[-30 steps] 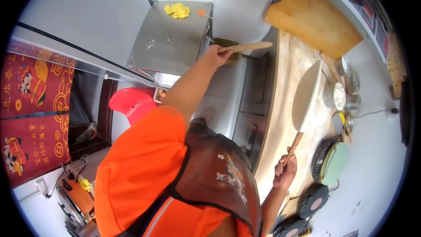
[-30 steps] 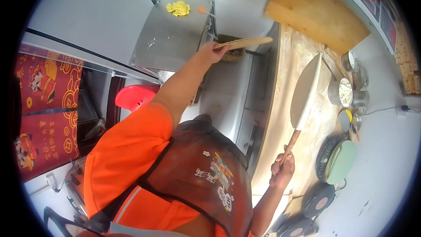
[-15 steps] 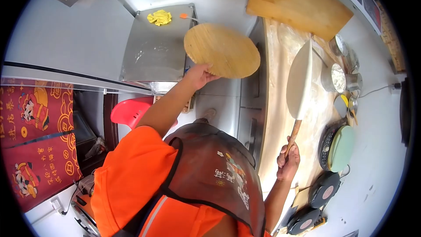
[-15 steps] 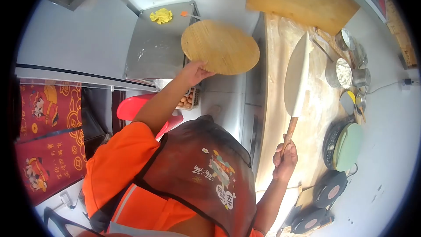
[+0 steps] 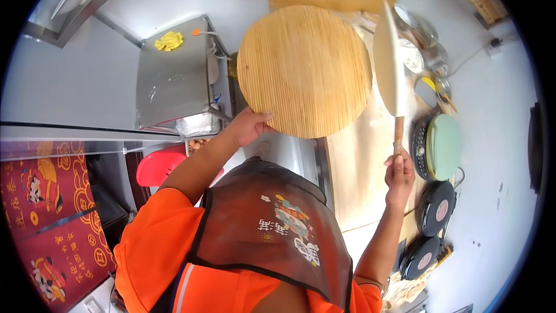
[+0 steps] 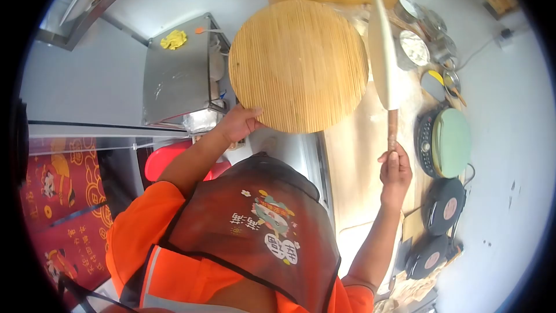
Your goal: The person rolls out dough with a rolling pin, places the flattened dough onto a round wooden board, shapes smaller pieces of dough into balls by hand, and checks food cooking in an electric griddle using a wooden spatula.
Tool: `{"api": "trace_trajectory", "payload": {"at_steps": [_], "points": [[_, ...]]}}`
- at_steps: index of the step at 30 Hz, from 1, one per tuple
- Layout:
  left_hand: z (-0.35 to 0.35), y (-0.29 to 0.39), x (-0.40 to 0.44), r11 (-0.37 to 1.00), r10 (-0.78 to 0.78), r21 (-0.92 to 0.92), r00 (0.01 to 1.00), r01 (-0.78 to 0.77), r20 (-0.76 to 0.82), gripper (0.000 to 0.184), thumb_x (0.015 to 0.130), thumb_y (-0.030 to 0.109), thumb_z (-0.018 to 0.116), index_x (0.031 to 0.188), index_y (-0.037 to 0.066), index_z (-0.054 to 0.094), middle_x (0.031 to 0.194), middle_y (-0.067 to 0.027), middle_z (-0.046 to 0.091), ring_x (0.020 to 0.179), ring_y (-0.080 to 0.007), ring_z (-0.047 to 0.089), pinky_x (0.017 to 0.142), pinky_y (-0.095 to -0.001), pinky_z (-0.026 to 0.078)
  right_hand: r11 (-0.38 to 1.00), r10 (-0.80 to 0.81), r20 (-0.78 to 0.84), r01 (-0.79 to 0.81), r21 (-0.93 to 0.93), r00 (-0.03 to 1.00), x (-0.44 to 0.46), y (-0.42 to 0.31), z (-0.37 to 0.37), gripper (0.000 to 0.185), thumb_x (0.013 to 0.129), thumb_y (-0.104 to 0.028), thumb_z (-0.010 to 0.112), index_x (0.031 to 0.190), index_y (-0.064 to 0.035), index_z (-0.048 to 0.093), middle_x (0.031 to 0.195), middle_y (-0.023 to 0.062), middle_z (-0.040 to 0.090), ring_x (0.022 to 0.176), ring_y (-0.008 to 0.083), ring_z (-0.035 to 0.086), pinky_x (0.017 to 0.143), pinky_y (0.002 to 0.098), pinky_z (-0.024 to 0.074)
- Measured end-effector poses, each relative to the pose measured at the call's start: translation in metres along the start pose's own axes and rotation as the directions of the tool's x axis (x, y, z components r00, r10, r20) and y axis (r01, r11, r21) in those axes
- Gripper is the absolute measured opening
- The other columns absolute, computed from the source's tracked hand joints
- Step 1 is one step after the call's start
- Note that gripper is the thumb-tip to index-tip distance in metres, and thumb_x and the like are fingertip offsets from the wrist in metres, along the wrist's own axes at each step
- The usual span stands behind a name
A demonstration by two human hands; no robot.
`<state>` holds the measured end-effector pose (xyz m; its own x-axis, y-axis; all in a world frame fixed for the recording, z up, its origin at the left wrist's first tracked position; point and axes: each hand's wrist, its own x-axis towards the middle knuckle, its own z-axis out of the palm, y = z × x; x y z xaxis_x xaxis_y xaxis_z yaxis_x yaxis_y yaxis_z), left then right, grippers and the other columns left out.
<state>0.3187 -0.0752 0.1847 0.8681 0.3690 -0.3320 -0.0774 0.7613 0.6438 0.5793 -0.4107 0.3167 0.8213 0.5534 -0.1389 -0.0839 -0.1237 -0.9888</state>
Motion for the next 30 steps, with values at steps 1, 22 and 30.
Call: {"api": "trace_trajectory", "payload": {"at_steps": [1, 22, 30], "points": [[0.013, -0.002, 0.000, 1.000, -0.010, -0.004, 1.000, 0.010, 0.023, 0.046, 0.100, 0.006, 0.059, 0.145, 0.000, 0.049, 0.141, -0.0144, 0.062, 0.125, -0.0307, 0.064, 0.106, -0.0505, 0.054, 0.998, -0.045, -0.026, 0.043, -0.048, 0.999, -0.004, 0.013, -0.002, 0.035, 0.108, -0.023, 0.055, 0.137, -0.0039, 0.060, 0.084, -0.0039, 0.062, 0.052, -0.0012, 0.034, 0.046, 0.0160, 0.0243], [0.024, -0.059, -0.018, 0.954, 0.090, -0.291, 0.996, -0.079, 0.023, 0.044, 0.100, 0.006, 0.060, 0.143, 0.000, 0.051, 0.140, -0.0136, 0.062, 0.128, -0.0317, 0.061, 0.111, -0.0495, 0.049, 0.333, -0.007, 0.706, 0.667, -0.666, 0.708, -0.086, 0.035, 0.120, 0.075, 0.091, 0.003, 0.051, 0.161, -0.0144, 0.031, 0.133, 0.0187, 0.055, 0.102, 0.0421, 0.065, 0.077, 0.0511, 0.0577], [-0.112, -0.050, -0.096, 0.842, 0.338, -0.322, 0.889, -0.432, -0.311, 0.050, 0.099, 0.006, 0.060, 0.146, 0.000, 0.047, 0.144, -0.0155, 0.059, 0.132, -0.0333, 0.058, 0.115, -0.0479, 0.046, 0.553, -0.160, 0.593, 0.569, -0.608, 0.789, -0.079, 0.041, 0.119, 0.071, 0.099, 0.002, 0.049, 0.163, -0.0126, 0.024, 0.128, 0.0207, 0.057, 0.108, 0.0401, 0.064, 0.090, 0.0466, 0.0548]]}}
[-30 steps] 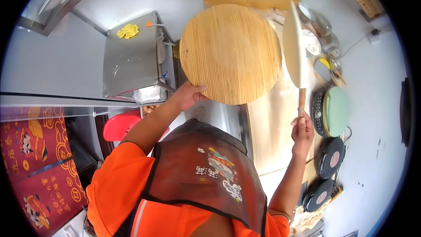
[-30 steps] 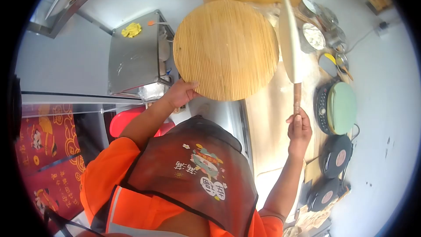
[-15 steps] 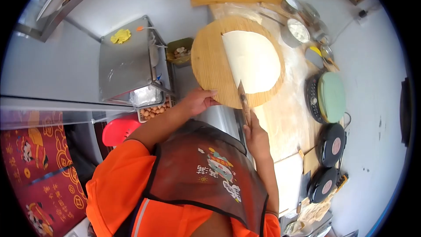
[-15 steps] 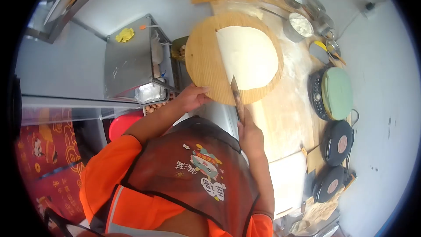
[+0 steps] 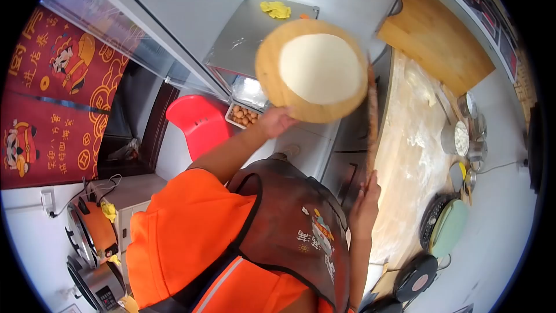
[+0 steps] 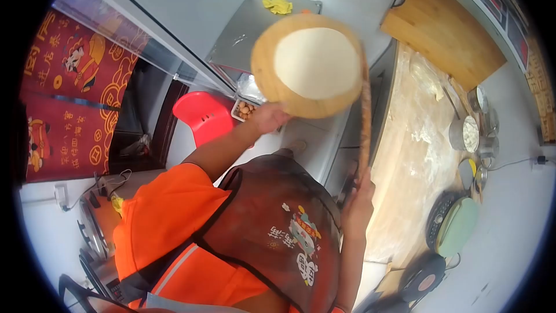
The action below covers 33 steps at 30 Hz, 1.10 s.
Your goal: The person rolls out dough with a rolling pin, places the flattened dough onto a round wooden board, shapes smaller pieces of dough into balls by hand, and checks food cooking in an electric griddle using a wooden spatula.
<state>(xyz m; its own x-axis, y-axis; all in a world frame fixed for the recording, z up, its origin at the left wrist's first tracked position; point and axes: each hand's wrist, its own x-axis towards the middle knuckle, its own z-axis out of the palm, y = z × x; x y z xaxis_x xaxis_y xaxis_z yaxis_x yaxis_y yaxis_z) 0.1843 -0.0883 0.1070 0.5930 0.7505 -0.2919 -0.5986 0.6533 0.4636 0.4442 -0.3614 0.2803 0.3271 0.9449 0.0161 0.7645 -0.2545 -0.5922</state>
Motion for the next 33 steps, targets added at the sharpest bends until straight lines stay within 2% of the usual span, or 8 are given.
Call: {"api": "trace_trajectory", "payload": {"at_steps": [8, 16, 21, 22, 24, 26, 30, 33], "points": [[-0.088, 0.062, -0.009, 0.950, 0.294, -0.037, 0.924, -0.311, -0.243, 0.048, 0.098, 0.000, 0.059, 0.144, 0.000, 0.047, 0.143, -0.0168, 0.059, 0.130, -0.0347, 0.060, 0.114, -0.0490, 0.049, 0.996, 0.058, -0.108, -0.050, 0.076, 0.992, -0.027, 0.033, -0.002, 0.071, 0.096, 0.010, 0.042, 0.163, -0.0073, 0.027, 0.118, 0.0173, 0.055, 0.108, 0.0307, 0.059, 0.098, 0.0386, 0.0475], [-0.120, 0.053, 0.011, 0.931, 0.254, -0.135, 0.867, -0.340, -0.429, 0.046, 0.102, 0.008, 0.059, 0.145, 0.001, 0.046, 0.143, -0.0162, 0.058, 0.130, -0.0332, 0.059, 0.111, -0.0477, 0.052, 0.981, 0.190, -0.126, -0.184, 0.064, 0.974, -0.070, 0.050, -0.003, 0.070, 0.095, 0.008, 0.042, 0.162, -0.0054, 0.028, 0.117, 0.0173, 0.055, 0.108, 0.0310, 0.059, 0.096, 0.0397, 0.0484], [-0.124, 0.037, 0.017, 0.998, 0.048, -0.008, 0.909, -0.057, -0.413, 0.051, 0.109, 0.032, 0.051, 0.147, 0.000, 0.043, 0.144, -0.0203, 0.057, 0.127, -0.0340, 0.061, 0.108, -0.0495, 0.052, 0.973, 0.218, -0.283, -0.231, -0.014, 0.934, -0.120, 0.081, 0.005, 0.073, 0.094, 0.009, 0.046, 0.161, -0.0133, 0.031, 0.115, 0.0183, 0.058, 0.104, 0.0353, 0.063, 0.089, 0.0435, 0.0534], [-0.142, 0.030, 0.018, 0.982, -0.185, -0.047, 0.978, 0.181, -0.097, 0.054, 0.108, 0.037, 0.052, 0.146, 0.000, 0.045, 0.141, -0.0201, 0.059, 0.125, -0.0332, 0.062, 0.107, -0.0479, 0.051, 0.954, 0.285, -0.299, -0.301, -0.007, 0.910, -0.132, 0.084, 0.008, 0.072, 0.094, 0.008, 0.046, 0.162, -0.0139, 0.031, 0.115, 0.0185, 0.058, 0.104, 0.0359, 0.063, 0.088, 0.0442, 0.0539], [-0.129, 0.007, 0.023, 0.886, -0.418, 0.222, 0.908, 0.407, 0.003, 0.059, 0.105, 0.043, 0.053, 0.145, 0.000, 0.048, 0.137, -0.0195, 0.063, 0.122, -0.0324, 0.064, 0.107, -0.0452, 0.050, 0.906, 0.402, -0.324, -0.424, 0.004, 0.857, -0.156, 0.091, 0.018, 0.072, 0.094, 0.006, 0.047, 0.162, -0.0160, 0.031, 0.117, 0.0196, 0.058, 0.103, 0.0383, 0.064, 0.086, 0.0468, 0.0546], [-0.050, -0.031, 0.021, 0.648, -0.235, 0.622, 0.892, 0.440, -0.386, 0.063, 0.103, 0.047, 0.055, 0.144, -0.001, 0.051, 0.132, -0.0186, 0.067, 0.120, -0.0324, 0.066, 0.108, -0.0428, 0.048, 0.842, 0.495, -0.367, -0.540, -0.021, 0.787, -0.182, 0.101, 0.035, 0.072, 0.095, 0.005, 0.047, 0.162, -0.0164, 0.031, 0.118, 0.0208, 0.057, 0.103, 0.0395, 0.064, 0.086, 0.0474, 0.0545], [0.068, -0.082, 0.086, -0.045, -0.205, 0.979, 0.961, -0.200, 0.187, 0.060, 0.099, 0.036, 0.063, 0.146, 0.000, 0.052, 0.143, -0.0210, 0.060, 0.131, -0.0317, 0.059, 0.110, -0.0410, 0.045, 0.729, 0.550, -0.464, -0.670, -0.139, 0.695, -0.217, 0.116, 0.065, 0.075, 0.093, 0.005, 0.051, 0.162, -0.0163, 0.030, 0.117, 0.0245, 0.057, 0.099, 0.0444, 0.063, 0.081, 0.0501, 0.0535], [0.144, -0.134, 0.149, -0.113, -0.329, 0.806, 0.788, -0.581, 0.521, 0.049, 0.099, 0.028, 0.064, 0.141, 0.004, 0.056, 0.141, -0.0195, 0.060, 0.131, -0.0356, 0.056, 0.112, -0.0431, 0.043, 0.686, 0.519, -0.537, -0.699, -0.202, 0.665, -0.219, 0.126, 0.078, 0.075, 0.094, 0.002, 0.054, 0.162, -0.0153, 0.030, 0.115, 0.0255, 0.060, 0.097, 0.0460, 0.063, 0.080, 0.0510, 0.0525]]}}
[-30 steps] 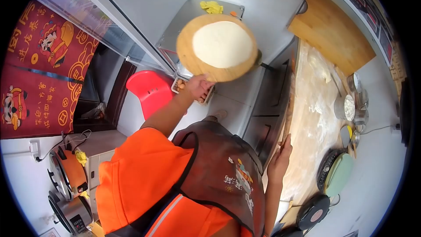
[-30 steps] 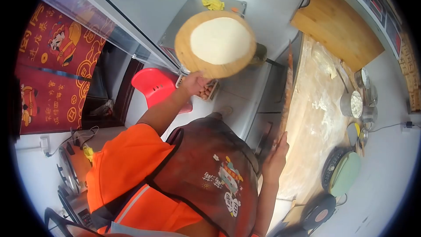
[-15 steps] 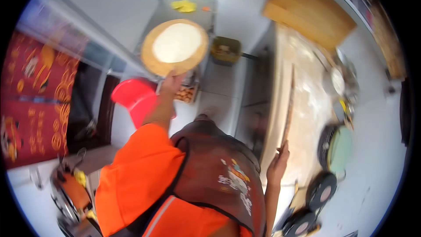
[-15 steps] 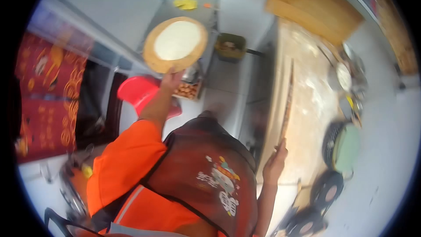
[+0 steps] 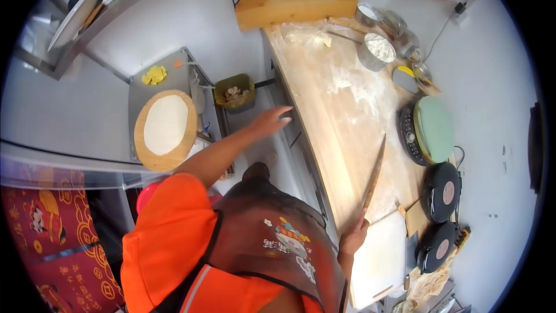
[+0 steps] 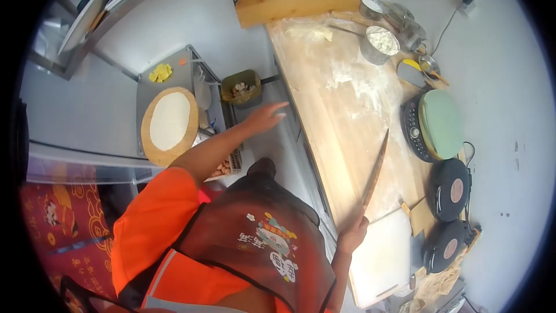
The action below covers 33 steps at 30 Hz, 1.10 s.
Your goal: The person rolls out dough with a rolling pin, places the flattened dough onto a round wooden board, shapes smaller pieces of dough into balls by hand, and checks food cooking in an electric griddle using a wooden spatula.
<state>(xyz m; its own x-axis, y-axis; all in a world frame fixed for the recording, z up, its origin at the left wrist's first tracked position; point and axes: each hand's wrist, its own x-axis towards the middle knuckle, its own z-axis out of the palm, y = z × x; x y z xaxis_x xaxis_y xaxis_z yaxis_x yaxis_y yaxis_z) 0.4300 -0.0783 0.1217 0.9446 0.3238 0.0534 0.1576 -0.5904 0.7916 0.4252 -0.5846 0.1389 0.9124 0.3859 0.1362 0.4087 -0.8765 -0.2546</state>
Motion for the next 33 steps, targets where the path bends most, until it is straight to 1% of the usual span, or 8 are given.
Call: {"api": "trace_trajectory", "payload": {"at_steps": [3, 5, 10, 16, 20, 28, 31, 33], "points": [[-0.007, 0.020, 0.119, 0.902, 0.317, 0.271, 0.941, -0.337, 0.117, 0.047, 0.091, 0.018, 0.066, 0.136, 0.006, 0.060, 0.137, -0.0191, 0.061, 0.132, -0.0370, 0.054, 0.117, -0.0482, 0.038, 0.994, 0.062, -0.025, -0.064, -0.087, 0.998, 0.004, -0.008, 0.011, 0.070, 0.095, 0.000, 0.055, 0.160, -0.0146, 0.033, 0.116, 0.0258, 0.062, 0.098, 0.0456, 0.063, 0.081, 0.0523, 0.0522], [0.004, 0.007, 0.198, 0.831, 0.423, 0.431, 0.903, -0.353, -0.076, 0.049, 0.087, 0.018, 0.068, 0.135, 0.009, 0.061, 0.139, -0.0171, 0.060, 0.136, -0.0345, 0.051, 0.120, -0.0555, 0.030, 0.976, 0.150, -0.022, -0.152, -0.155, 0.988, 0.009, -0.018, 0.013, 0.067, 0.097, -0.002, 0.055, 0.159, -0.0147, 0.034, 0.125, 0.0247, 0.060, 0.102, 0.0449, 0.063, 0.084, 0.0517, 0.0515], [-0.012, 0.013, 0.336, 0.749, 0.141, 0.662, 0.965, 0.040, -0.219, 0.057, 0.085, 0.025, 0.071, 0.140, 0.013, 0.059, 0.153, -0.0162, 0.048, 0.147, -0.0397, 0.035, 0.124, -0.0574, 0.021, 0.945, 0.281, -0.073, -0.289, -0.153, 0.957, 0.066, -0.077, 0.005, 0.066, 0.093, 0.002, 0.059, 0.155, -0.0076, 0.040, 0.138, 0.0229, 0.053, 0.124, 0.0418, 0.053, 0.103, 0.0499, 0.0439], [-0.037, -0.058, 0.371, 0.716, 0.097, 0.692, 0.969, 0.090, -0.227, 0.038, 0.085, 0.022, 0.071, 0.120, 0.009, 0.064, 0.130, -0.0174, 0.058, 0.127, -0.0396, 0.051, 0.103, -0.0598, 0.041, 0.951, 0.150, -0.120, -0.110, 0.289, 0.981, 0.227, -0.156, 0.042, 0.056, 0.088, 0.006, 0.061, 0.143, -0.0006, 0.051, 0.137, 0.0236, 0.054, 0.127, 0.0428, 0.052, 0.107, 0.0487, 0.0429], [-0.093, -0.085, 0.356, 0.831, 0.232, 0.540, 0.966, -0.136, -0.115, 0.019, 0.085, 0.015, 0.070, 0.100, 0.006, 0.061, 0.102, -0.0170, 0.063, 0.102, -0.0392, 0.059, 0.087, -0.0521, 0.046, 0.739, 0.072, -0.103, 0.016, 0.673, 0.992, 0.351, -0.211, 0.084, 0.049, 0.088, 0.004, 0.061, 0.136, -0.0033, 0.058, 0.129, 0.0234, 0.058, 0.118, 0.0419, 0.058, 0.101, 0.0456, 0.0488], [-0.114, -0.090, 0.344, 0.972, 0.159, 0.179, 0.986, -0.150, -0.038, 0.016, 0.087, 0.009, 0.067, 0.097, 0.004, 0.057, 0.094, -0.0153, 0.064, 0.095, -0.0313, 0.065, 0.084, -0.0400, 0.050, 0.864, -0.180, -0.087, 0.200, 0.463, 0.980, 0.547, -0.304, 0.171, 0.046, 0.085, -0.013, 0.073, 0.129, -0.0115, 0.061, 0.125, 0.0165, 0.061, 0.120, 0.0373, 0.058, 0.102, 0.0471, 0.0489], [-0.118, -0.094, 0.357, 0.980, 0.002, 0.198, 0.987, 0.030, -0.158, 0.017, 0.088, 0.013, 0.068, 0.094, 0.004, 0.055, 0.091, -0.0163, 0.065, 0.082, -0.0351, 0.062, 0.076, -0.0426, 0.051, 0.895, -0.209, 0.014, 0.185, 0.406, 0.978, 0.569, -0.312, 0.189, 0.041, 0.083, -0.016, 0.075, 0.122, -0.0128, 0.063, 0.121, 0.0152, 0.061, 0.117, 0.0367, 0.058, 0.100, 0.0473, 0.0495], [-0.136, -0.085, 0.365, 0.954, -0.295, -0.150, 0.912, 0.261, -0.286, 0.018, 0.088, 0.013, 0.068, 0.093, 0.004, 0.054, 0.090, -0.0171, 0.065, 0.082, -0.0331, 0.064, 0.078, -0.0429, 0.052, 0.888, -0.225, 0.053, 0.182, 0.423, 0.973, 0.571, -0.300, 0.197, 0.039, 0.082, -0.017, 0.077, 0.119, -0.0124, 0.064, 0.120, 0.0148, 0.061, 0.116, 0.0371, 0.058, 0.100, 0.0473, 0.0497]]}}
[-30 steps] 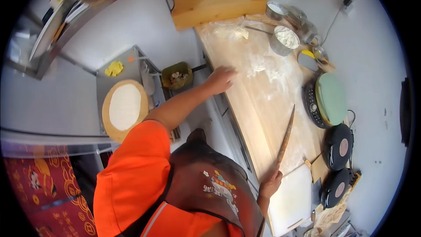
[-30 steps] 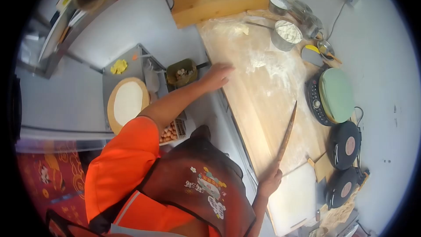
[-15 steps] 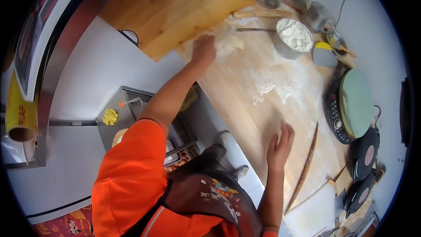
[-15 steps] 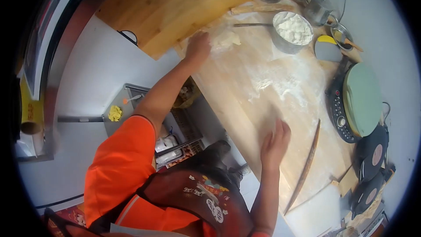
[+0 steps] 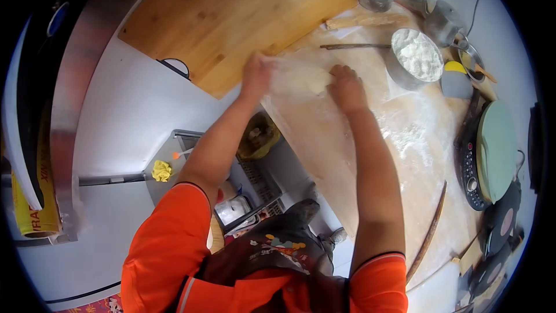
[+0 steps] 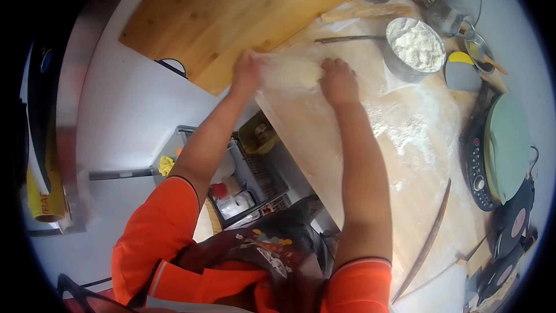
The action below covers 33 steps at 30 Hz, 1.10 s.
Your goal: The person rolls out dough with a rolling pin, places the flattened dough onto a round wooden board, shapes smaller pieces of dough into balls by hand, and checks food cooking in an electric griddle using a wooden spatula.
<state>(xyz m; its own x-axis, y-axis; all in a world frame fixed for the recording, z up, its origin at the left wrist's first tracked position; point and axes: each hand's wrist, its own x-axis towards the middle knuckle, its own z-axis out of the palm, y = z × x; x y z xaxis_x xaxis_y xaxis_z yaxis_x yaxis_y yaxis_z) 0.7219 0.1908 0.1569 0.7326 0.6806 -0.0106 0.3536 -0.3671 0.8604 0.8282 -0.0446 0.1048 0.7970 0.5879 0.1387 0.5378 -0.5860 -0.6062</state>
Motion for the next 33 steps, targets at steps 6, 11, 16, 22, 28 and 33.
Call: {"api": "trace_trajectory", "payload": {"at_steps": [6, 11, 16, 22, 28, 33], "points": [[-0.015, -0.026, 0.023, 0.813, 0.310, 0.431, 0.918, -0.392, 0.248, 0.052, 0.081, 0.018, 0.072, 0.128, 0.004, 0.055, 0.121, -0.0240, 0.063, 0.121, -0.0394, 0.059, 0.104, -0.0529, 0.044, 0.983, -0.045, -0.099, 0.062, 0.173, 0.994, -0.015, 0.033, -0.034, 0.035, 0.081, -0.011, 0.074, 0.113, -0.0067, 0.062, 0.113, 0.0169, 0.063, 0.116, 0.0393, 0.060, 0.099, 0.0473, 0.0504], [0.051, 0.058, -0.039, 0.478, 0.700, 0.251, 0.538, -0.842, 0.470, 0.085, 0.078, 0.019, 0.080, 0.150, 0.004, 0.040, 0.151, -0.0184, 0.048, 0.144, -0.0382, 0.039, 0.124, -0.0464, 0.023, 0.973, -0.002, -0.016, 0.005, 0.230, 1.000, -0.018, 0.012, -0.056, 0.037, 0.081, -0.007, 0.074, 0.115, -0.0048, 0.061, 0.111, 0.0189, 0.064, 0.103, 0.0407, 0.065, 0.091, 0.0479, 0.0532], [0.116, 0.033, -0.013, 0.822, 0.456, 0.058, 0.717, -0.566, 0.528, 0.059, 0.078, 0.014, 0.083, 0.131, 0.007, 0.057, 0.129, -0.0138, 0.063, 0.127, -0.0298, 0.058, 0.109, -0.0400, 0.043, 0.860, 0.038, -0.104, 0.021, 0.510, 0.994, -0.025, -0.001, -0.066, 0.040, 0.085, -0.011, 0.078, 0.120, -0.0045, 0.060, 0.111, 0.0178, 0.064, 0.093, 0.0307, 0.067, 0.082, 0.0398, 0.0552], [0.101, 0.016, 0.011, 0.930, 0.365, -0.287, 0.658, -0.229, 0.658, 0.052, 0.081, 0.016, 0.084, 0.125, 0.006, 0.058, 0.122, -0.0083, 0.066, 0.115, -0.0191, 0.061, 0.101, -0.0351, 0.048, 0.792, 0.146, 0.010, -0.123, 0.599, 0.989, -0.032, 0.008, -0.035, 0.034, 0.087, -0.014, 0.080, 0.113, -0.0029, 0.062, 0.095, 0.0132, 0.068, 0.082, 0.0210, 0.068, 0.076, 0.0352, 0.0541], [0.076, 0.016, 0.022, 0.889, 0.458, -0.393, 0.486, -0.235, 0.745, 0.043, 0.090, 0.009, 0.075, 0.129, 0.006, 0.056, 0.139, -0.0102, 0.060, 0.126, -0.0185, 0.057, 0.107, -0.0343, 0.045, 0.866, 0.120, 0.031, -0.120, 0.486, 0.992, -0.029, 0.005, -0.041, 0.019, 0.091, -0.016, 0.073, 0.096, -0.0011, 0.062, 0.089, 0.0144, 0.070, 0.082, 0.0285, 0.069, 0.074, 0.0414, 0.0532], [0.061, 0.012, 0.023, 0.811, 0.277, -0.539, 0.661, 0.229, 0.698, 0.051, 0.097, 0.010, 0.069, 0.143, 0.002, 0.051, 0.148, -0.0120, 0.055, 0.133, -0.0230, 0.055, 0.110, -0.0358, 0.045, 0.956, 0.063, -0.277, -0.137, -0.259, 0.959, -0.037, 0.029, -0.040, 0.011, 0.091, -0.016, 0.063, 0.089, -0.0058, 0.062, 0.095, 0.0145, 0.070, 0.091, 0.0382, 0.068, 0.074, 0.0496, 0.0546]]}}
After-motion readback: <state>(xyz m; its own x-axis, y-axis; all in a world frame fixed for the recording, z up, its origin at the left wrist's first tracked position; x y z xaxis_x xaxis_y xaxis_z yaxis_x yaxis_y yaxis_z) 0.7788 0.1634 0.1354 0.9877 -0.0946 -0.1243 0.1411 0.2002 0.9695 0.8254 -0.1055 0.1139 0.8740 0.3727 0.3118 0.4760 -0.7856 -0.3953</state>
